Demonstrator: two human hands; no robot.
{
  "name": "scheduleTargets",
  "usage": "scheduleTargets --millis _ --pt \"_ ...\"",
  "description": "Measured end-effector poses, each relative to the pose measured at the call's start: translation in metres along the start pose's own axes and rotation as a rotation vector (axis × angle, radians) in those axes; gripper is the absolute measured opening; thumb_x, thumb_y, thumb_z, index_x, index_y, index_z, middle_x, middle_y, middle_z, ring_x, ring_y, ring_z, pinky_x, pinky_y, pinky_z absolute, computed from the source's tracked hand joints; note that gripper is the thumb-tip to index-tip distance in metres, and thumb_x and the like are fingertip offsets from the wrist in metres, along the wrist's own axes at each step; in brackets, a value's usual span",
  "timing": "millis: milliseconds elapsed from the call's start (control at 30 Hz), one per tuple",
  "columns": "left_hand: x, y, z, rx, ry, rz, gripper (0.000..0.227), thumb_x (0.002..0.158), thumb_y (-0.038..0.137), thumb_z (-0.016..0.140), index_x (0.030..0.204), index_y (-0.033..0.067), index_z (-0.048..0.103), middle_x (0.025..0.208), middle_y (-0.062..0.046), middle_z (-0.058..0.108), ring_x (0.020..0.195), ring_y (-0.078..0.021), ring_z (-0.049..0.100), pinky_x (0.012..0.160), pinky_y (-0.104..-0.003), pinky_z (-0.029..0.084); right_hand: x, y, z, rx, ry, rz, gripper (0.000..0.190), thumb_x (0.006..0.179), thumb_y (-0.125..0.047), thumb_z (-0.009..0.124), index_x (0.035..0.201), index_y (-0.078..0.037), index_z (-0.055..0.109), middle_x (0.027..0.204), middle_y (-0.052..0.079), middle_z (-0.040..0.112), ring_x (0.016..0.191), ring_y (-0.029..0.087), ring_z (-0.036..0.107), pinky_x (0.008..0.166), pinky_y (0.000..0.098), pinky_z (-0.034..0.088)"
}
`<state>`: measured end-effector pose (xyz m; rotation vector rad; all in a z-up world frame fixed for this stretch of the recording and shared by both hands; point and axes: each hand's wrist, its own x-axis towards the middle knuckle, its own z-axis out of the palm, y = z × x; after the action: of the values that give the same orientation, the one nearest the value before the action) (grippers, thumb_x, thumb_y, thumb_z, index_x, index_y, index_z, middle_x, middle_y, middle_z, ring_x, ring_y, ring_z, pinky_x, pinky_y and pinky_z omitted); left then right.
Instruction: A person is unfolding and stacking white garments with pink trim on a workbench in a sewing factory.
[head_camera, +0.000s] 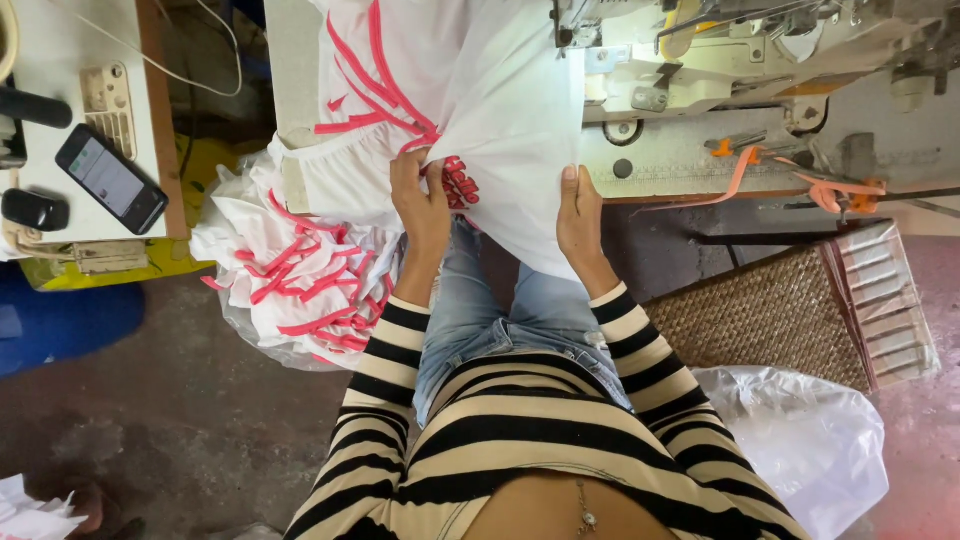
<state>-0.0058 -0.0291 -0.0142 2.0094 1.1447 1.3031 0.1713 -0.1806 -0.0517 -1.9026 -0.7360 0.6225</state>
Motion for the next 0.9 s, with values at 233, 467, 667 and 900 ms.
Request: scheduleTargets --millis 233,467,667,900 --pt "0.012 -0.009 0.003 0.004 -0.016 0.004 0.014 0.101 0.023 0.066 0.103 0.0095 0.06 0.085 -0.009 0.058 0.083 -0.0337 0.06 0.091 -0.041 0.05 0.007 -0.01 0.004 0.041 0.02 -0.069 0.049 0.116 -0.046 0.033 0.091 -0.007 0.05 0.075 0.01 0.051 0.078 0.02 0.052 0.076 0.0376 0.047" --pt "0.02 -0.006 0.007 -0.034 -0.038 -0.042 0.014 0.103 0.023 0.064 0.107 0.009 0.061 0.091 -0.012 0.064 0.089 -0.0371 0.067 0.093 -0.044 0.052 0.009 -0.004 0.004 0.043 -0.003 0.044 0.072 0.115 -0.051 0.034 0.139 0.015 0.047 0.132 0.041 0.055 0.133 0.048 0.05 0.11 0.0544 0.043" --pt "0.027 0.005 0.006 -0.029 -0.049 -0.037 0.015 0.106 0.024 0.059 0.107 0.0085 0.061 0.089 -0.012 0.062 0.088 -0.037 0.068 0.088 -0.044 0.054 0.004 -0.002 0.002 0.036 0.009 0.0 0.058 0.115 -0.049 0.032 0.106 0.003 0.057 0.097 0.028 0.062 0.102 0.032 0.062 0.094 0.0488 0.049" --pt "0.034 0.01 0.006 -0.01 -0.075 -0.069 0.015 0.107 0.026 0.057 0.112 0.0128 0.064 0.095 -0.009 0.066 0.096 -0.0323 0.07 0.093 -0.043 0.054 -0.009 -0.003 0.0 -0.011 -0.017 0.094 0.076 0.113 -0.055 0.031 0.137 0.015 0.049 0.134 0.041 0.054 0.133 0.051 0.048 0.113 0.0569 0.038"
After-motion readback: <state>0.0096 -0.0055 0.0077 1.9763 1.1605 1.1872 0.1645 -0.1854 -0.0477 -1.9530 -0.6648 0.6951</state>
